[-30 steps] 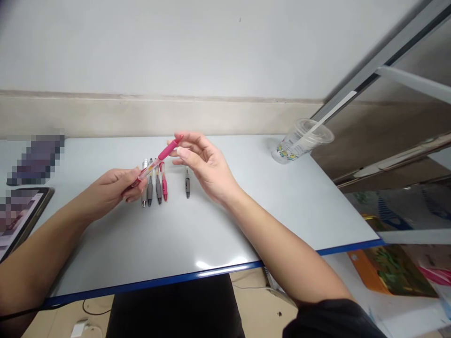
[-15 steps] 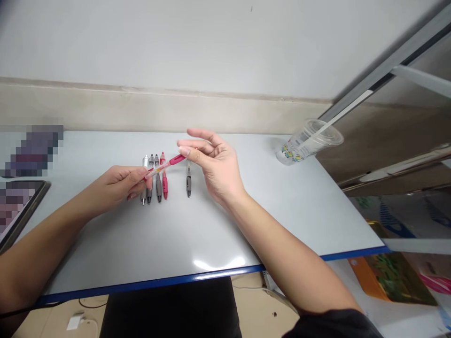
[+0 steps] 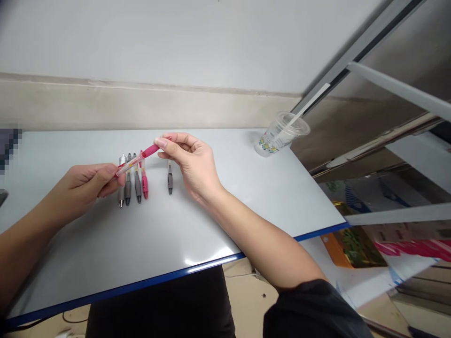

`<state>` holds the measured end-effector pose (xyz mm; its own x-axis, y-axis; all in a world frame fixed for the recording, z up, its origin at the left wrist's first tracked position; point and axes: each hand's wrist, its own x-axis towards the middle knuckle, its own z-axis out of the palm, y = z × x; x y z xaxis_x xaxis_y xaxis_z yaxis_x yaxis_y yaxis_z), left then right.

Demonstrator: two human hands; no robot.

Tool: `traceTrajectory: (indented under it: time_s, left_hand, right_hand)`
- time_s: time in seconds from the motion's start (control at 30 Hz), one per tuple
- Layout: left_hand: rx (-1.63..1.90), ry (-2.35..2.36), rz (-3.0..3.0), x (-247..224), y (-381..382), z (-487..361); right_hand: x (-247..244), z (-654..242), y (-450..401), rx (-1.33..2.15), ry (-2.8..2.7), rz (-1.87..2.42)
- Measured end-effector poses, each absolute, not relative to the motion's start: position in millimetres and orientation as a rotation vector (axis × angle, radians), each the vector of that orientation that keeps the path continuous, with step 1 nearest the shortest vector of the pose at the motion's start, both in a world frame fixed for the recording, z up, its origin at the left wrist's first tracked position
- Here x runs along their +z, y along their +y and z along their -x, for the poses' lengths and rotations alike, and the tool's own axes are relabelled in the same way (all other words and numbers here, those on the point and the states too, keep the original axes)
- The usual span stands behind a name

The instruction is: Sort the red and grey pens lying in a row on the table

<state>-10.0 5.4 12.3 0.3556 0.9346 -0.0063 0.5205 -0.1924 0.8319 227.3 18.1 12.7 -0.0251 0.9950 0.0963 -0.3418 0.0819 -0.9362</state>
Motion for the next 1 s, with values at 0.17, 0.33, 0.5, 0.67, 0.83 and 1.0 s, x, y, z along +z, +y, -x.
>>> traceTrajectory:
  time_s: [0.17, 0.33, 0.5, 0.67, 0.83, 1.0]
  left_hand:
    - [0.619, 1.279, -1.791, 13, 6, 10]
    - [0.701, 1.328, -1.932, 10, 5, 11]
    - [0.792, 1.366, -2.077, 7, 4, 11]
    - [0.873, 1.398, -2.182, 3, 5, 10]
    - [0.867, 1.387, -2.214, 1, 5, 12]
    - [0.86, 1.39, -2.209, 4, 4, 10]
  right_hand:
    - [16, -232, 22, 1.264, -1.106, 0.817]
    - [24, -235, 24, 1.096, -1.144, 0.875]
    - [26, -241, 30, 0.997, -1.104, 0.912]
    - [21, -243, 34, 0.999, -1.083, 0.9]
    - [19, -244, 36, 1.031, -1.038, 0.889]
    - [19, -247, 38, 1.059, -1.003, 0.877]
